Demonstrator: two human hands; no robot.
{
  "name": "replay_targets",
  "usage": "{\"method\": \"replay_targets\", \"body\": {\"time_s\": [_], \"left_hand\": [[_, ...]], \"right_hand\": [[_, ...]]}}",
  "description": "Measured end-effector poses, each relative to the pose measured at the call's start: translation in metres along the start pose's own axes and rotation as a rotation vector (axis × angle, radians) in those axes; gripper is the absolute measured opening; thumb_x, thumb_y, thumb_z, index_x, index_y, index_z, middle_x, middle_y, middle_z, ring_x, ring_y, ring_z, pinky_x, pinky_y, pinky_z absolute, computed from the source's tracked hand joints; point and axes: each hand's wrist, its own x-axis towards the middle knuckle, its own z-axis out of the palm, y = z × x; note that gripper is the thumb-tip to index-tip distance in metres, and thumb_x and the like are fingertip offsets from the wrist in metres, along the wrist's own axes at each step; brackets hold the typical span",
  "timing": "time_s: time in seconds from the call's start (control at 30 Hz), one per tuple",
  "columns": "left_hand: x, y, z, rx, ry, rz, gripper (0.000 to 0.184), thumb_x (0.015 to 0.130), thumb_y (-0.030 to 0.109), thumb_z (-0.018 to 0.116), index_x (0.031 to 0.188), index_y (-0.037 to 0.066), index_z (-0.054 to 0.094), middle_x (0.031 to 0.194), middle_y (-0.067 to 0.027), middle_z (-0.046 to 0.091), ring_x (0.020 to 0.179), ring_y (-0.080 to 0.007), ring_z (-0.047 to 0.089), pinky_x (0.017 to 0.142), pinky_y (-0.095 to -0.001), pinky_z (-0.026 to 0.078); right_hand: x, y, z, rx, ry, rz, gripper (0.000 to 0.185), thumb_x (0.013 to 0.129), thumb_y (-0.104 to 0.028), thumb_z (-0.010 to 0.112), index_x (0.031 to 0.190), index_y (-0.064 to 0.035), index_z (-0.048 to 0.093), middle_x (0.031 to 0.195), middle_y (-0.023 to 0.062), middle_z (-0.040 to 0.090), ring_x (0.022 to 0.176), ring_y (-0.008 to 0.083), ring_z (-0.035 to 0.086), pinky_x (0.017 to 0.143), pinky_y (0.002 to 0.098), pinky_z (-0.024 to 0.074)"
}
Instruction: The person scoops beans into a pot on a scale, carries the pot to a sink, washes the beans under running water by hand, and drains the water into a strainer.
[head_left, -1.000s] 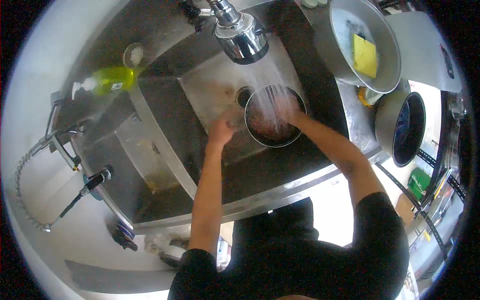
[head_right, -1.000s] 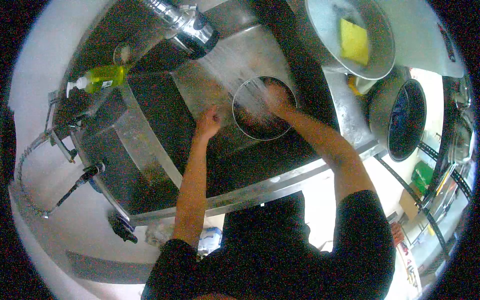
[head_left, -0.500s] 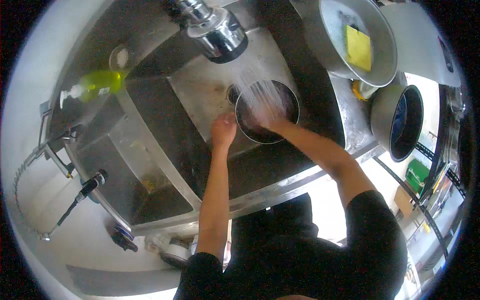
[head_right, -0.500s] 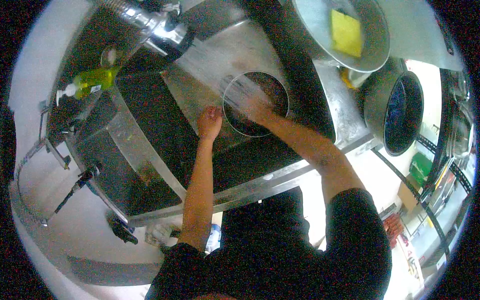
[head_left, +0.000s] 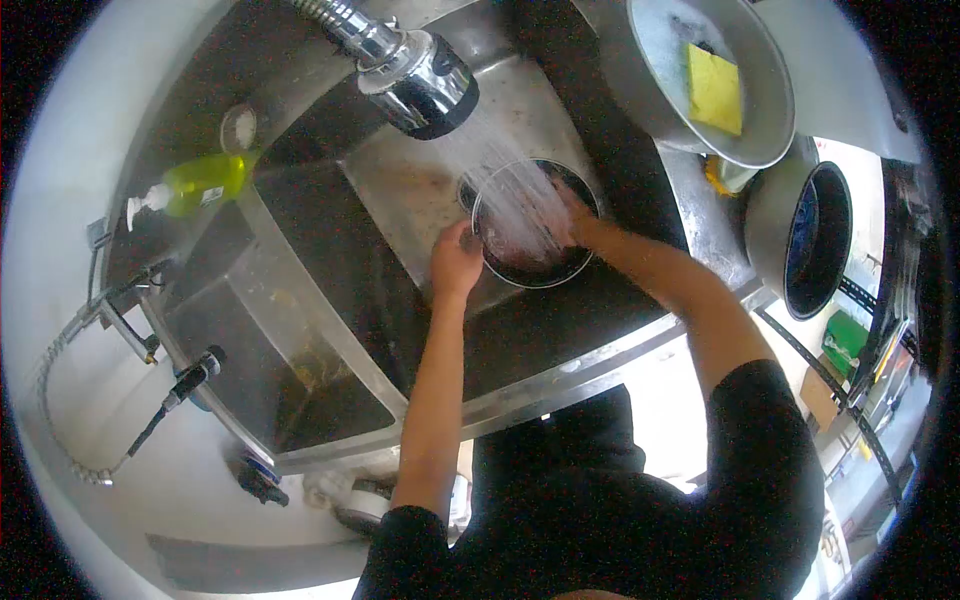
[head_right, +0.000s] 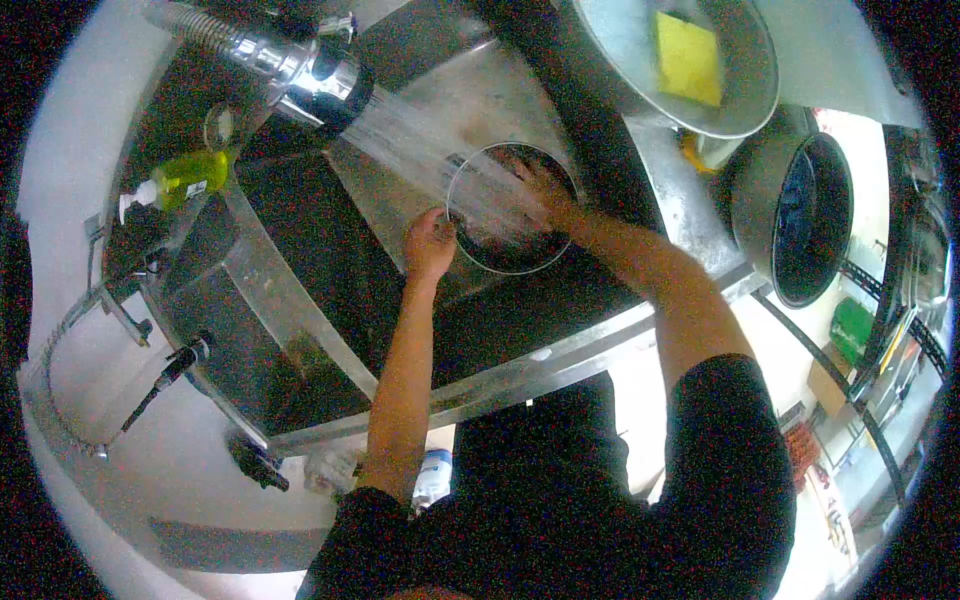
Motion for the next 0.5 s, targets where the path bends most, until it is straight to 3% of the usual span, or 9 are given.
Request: {"method": "replay_targets", "body": {"time_s": [0.17, 0.3, 0.37, 0.5], "left_hand": [[-0.002, 0.004, -0.001, -0.050, -0.029, -0.055, 0.037, 0.088, 0.019, 0.068, 0.123, 0.008, 0.072, 0.109, -0.0228, 0.072, 0.100, -0.0417, 0.069, 0.090, -0.0502, 0.054], [0.001, 0.010, -0.009, 0.080, -0.078, -0.083, 0.033, 0.089, 0.018, 0.067, 0.121, 0.012, 0.073, 0.100, -0.0224, 0.073, 0.094, -0.0432, 0.070, 0.085, -0.0524, 0.054], [0.006, 0.009, -0.005, 0.188, -0.035, 0.003, 0.032, 0.089, 0.018, 0.067, 0.120, 0.015, 0.074, 0.097, -0.0212, 0.074, 0.091, -0.0432, 0.070, 0.081, -0.0523, 0.055], [-0.001, -0.002, 0.005, 0.104, 0.045, 0.012, 0.031, 0.089, 0.018, 0.068, 0.119, 0.018, 0.075, 0.093, -0.0207, 0.074, 0.089, -0.0416, 0.071, 0.078, -0.0513, 0.055]], "right_hand": [[0.017, -0.014, 0.021, 0.167, -0.050, 0.120, 0.049, 0.098, -0.036, 0.053, 0.137, -0.0069, 0.060, 0.140, 0.0199, 0.056, 0.128, 0.0356, 0.053, 0.108, 0.0552, 0.0395], [0.021, -0.025, 0.039, 0.218, -0.080, 0.185, 0.050, 0.099, -0.041, 0.053, 0.134, -0.0066, 0.063, 0.135, 0.0189, 0.060, 0.124, 0.0351, 0.056, 0.104, 0.0539, 0.0427], [0.015, -0.035, 0.041, 0.207, -0.106, 0.170, 0.051, 0.099, -0.043, 0.053, 0.132, -0.0064, 0.064, 0.133, 0.0184, 0.061, 0.122, 0.0348, 0.057, 0.103, 0.0532, 0.0443], [-0.004, -0.035, 0.029, 0.196, -0.191, 0.060, 0.053, 0.100, -0.048, 0.053, 0.128, -0.0060, 0.067, 0.129, 0.0174, 0.065, 0.118, 0.0343, 0.061, 0.099, 0.0519, 0.0474]]}}
